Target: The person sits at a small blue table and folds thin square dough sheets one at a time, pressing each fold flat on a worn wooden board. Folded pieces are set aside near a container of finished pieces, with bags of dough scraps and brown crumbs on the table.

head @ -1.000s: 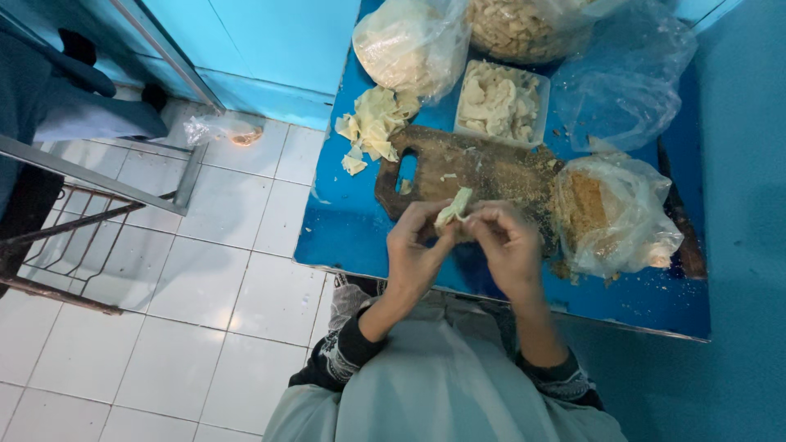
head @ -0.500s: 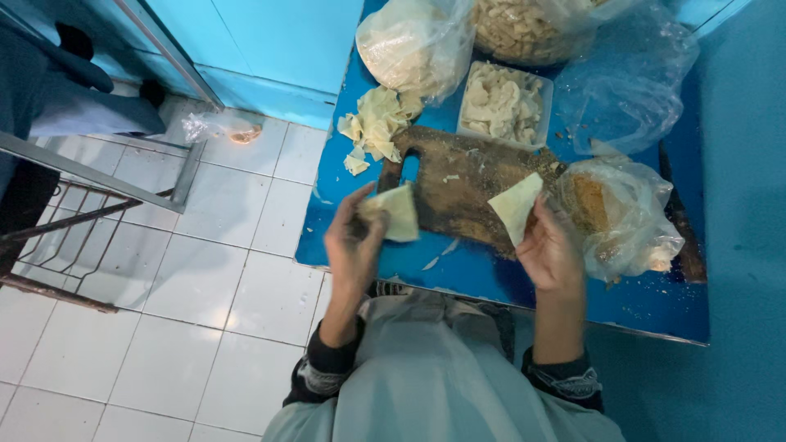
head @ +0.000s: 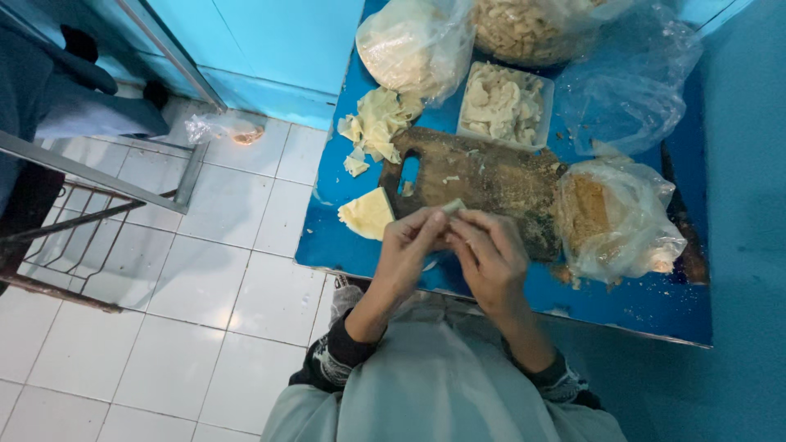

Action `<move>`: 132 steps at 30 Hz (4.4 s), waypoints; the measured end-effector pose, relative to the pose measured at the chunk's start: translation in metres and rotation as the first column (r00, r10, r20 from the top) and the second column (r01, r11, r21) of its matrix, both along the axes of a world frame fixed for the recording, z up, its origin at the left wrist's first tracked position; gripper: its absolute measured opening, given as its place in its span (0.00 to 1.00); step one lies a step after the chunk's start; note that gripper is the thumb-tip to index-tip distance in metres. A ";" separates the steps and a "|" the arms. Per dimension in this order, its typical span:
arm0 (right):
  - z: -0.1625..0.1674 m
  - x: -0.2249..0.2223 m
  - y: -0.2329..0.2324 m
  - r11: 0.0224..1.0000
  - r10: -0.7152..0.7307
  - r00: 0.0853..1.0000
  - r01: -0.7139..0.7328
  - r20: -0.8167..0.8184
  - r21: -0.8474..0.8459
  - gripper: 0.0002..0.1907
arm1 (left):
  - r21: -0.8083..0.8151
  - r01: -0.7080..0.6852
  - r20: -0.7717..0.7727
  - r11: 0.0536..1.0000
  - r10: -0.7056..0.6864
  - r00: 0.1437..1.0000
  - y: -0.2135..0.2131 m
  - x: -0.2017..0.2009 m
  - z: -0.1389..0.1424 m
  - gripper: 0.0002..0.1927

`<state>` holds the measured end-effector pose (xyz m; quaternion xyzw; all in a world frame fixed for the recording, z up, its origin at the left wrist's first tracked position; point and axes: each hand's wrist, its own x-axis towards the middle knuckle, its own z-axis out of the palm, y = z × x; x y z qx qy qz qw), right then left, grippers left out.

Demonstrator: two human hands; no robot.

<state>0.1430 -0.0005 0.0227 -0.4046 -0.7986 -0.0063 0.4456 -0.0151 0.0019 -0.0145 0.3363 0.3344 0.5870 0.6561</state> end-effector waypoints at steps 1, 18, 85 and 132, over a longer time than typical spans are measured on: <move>0.004 0.000 -0.002 0.999 0.035 0.999 -0.036 -0.028 -0.030 0.14 | -0.015 -0.015 0.014 1.000 0.015 1.000 0.003 0.000 -0.005 0.15; -0.019 0.029 0.025 0.703 -0.123 0.691 -0.446 -0.712 -0.554 0.18 | 0.019 0.033 0.098 0.999 -0.035 0.995 -0.004 0.001 -0.016 0.14; -0.004 0.052 0.050 0.441 -0.126 0.814 -0.467 -0.568 -0.767 0.28 | 0.188 -0.075 -0.216 0.979 0.115 0.970 -0.014 -0.021 -0.007 0.40; 0.024 0.014 0.060 0.941 0.266 0.915 -0.177 0.304 -0.289 0.21 | 0.138 -0.253 -0.218 0.957 0.279 0.935 -0.022 -0.030 -0.010 0.32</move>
